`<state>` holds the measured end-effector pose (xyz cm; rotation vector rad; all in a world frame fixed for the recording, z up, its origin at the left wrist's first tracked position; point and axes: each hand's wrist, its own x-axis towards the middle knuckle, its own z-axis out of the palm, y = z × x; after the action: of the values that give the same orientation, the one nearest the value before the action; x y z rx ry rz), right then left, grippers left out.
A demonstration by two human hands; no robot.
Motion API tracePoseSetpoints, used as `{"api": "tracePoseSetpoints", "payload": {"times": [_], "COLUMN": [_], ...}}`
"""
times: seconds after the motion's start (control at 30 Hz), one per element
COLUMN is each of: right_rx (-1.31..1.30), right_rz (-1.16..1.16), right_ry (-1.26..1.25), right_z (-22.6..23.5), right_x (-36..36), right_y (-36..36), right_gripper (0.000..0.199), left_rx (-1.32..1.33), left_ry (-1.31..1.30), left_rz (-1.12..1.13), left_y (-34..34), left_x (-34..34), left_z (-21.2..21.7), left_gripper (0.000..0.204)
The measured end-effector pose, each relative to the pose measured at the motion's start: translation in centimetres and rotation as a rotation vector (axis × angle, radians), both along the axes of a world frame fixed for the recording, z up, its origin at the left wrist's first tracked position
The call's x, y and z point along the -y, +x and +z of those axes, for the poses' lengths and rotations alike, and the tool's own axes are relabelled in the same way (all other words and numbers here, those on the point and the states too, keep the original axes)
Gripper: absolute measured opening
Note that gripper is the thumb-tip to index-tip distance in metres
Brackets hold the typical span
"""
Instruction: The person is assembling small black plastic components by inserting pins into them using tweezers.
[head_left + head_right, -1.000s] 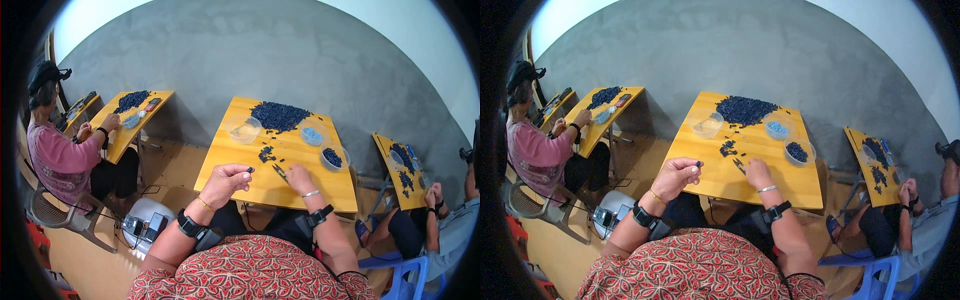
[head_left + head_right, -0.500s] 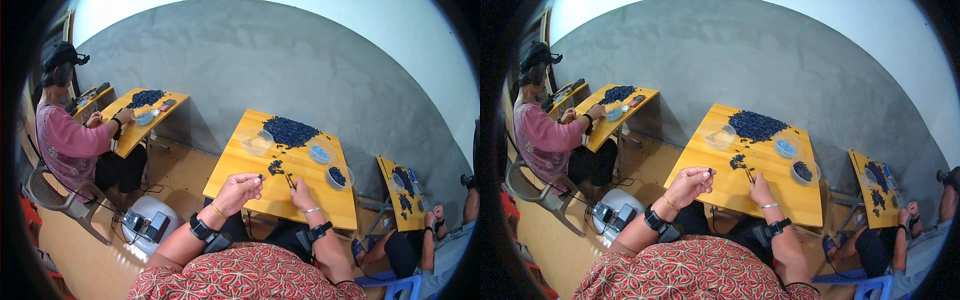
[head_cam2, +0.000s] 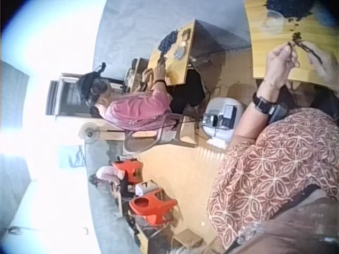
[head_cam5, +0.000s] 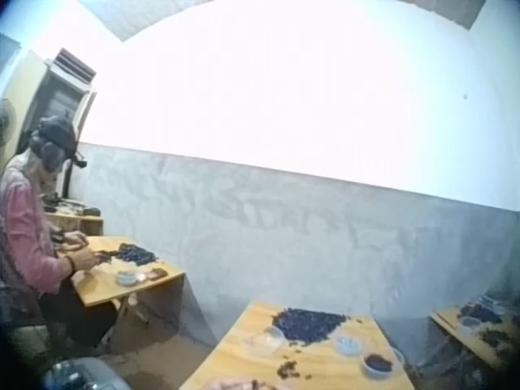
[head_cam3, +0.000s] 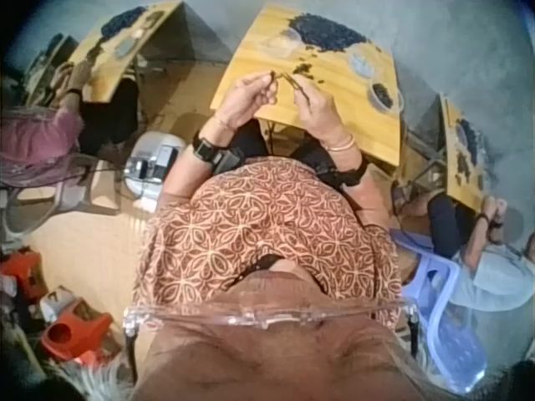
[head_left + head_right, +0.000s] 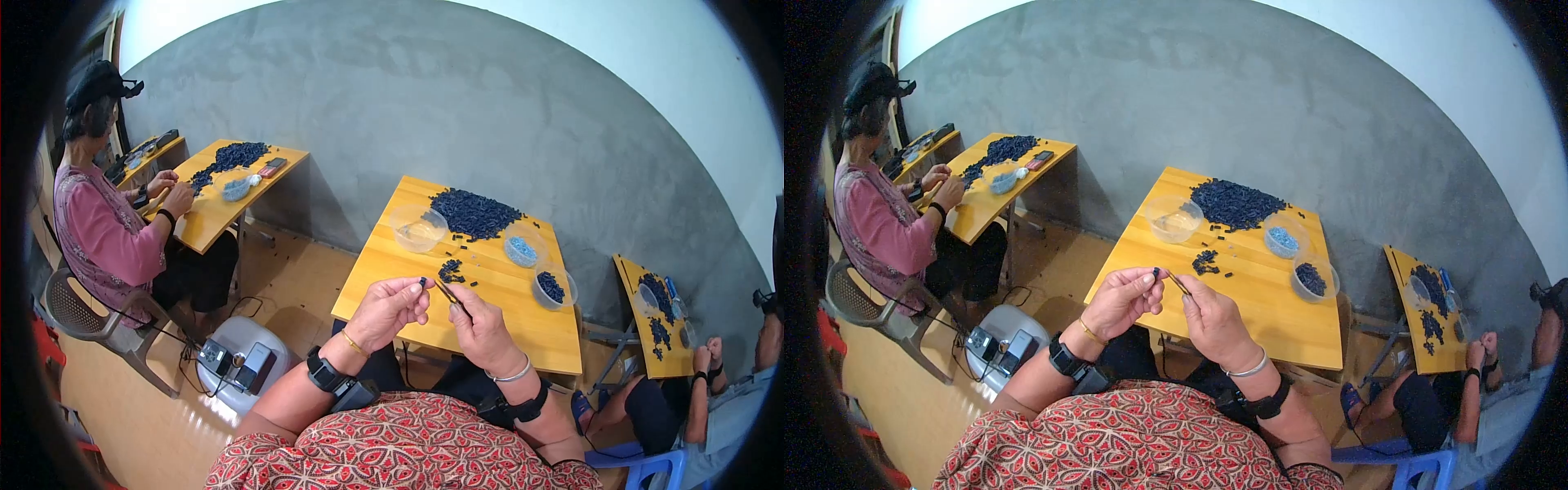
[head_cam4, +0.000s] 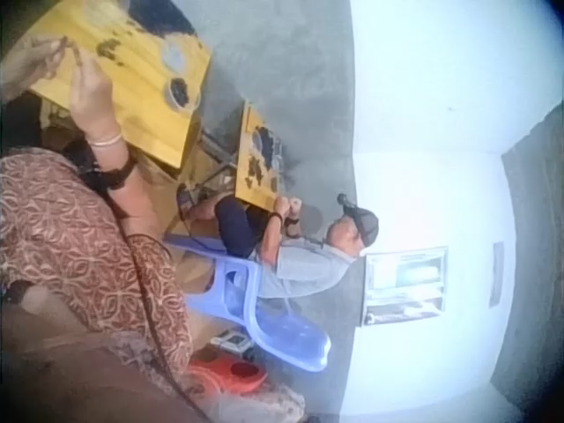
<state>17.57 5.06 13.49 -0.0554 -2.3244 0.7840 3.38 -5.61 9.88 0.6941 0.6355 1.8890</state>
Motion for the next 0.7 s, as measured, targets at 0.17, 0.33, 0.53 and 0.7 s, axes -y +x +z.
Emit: {"api": "tracePoseSetpoints", "payload": {"times": [0.17,0.33,0.53,0.7], "right_rx": [-0.079,-0.04,-0.031,-0.04], "right_rz": [-0.043,-0.052,-0.061,-0.059], "right_ry": [0.22,0.274,0.312,0.312], "right_z": [0.18,0.25,0.45,0.39], "right_x": [0.09,0.16,0.43,0.54], "right_y": [-0.33,-0.26,-0.28,-0.15], "right_gripper": [0.03,0.035,0.039,0.04], "left_rx": [-0.036,-0.051,-0.147,-0.114], "left_ry": [-0.001,-0.005,0.001,0.018], "left_rz": [0.001,0.035,0.121,0.112], "left_y": [0.0,0.16,0.32,0.27], "left_x": [0.06,-0.07,0.0,-0.02], "left_z": [0.09,0.04,-0.11,-0.1], "left_gripper": [0.021,0.019,0.017,0.016]}}
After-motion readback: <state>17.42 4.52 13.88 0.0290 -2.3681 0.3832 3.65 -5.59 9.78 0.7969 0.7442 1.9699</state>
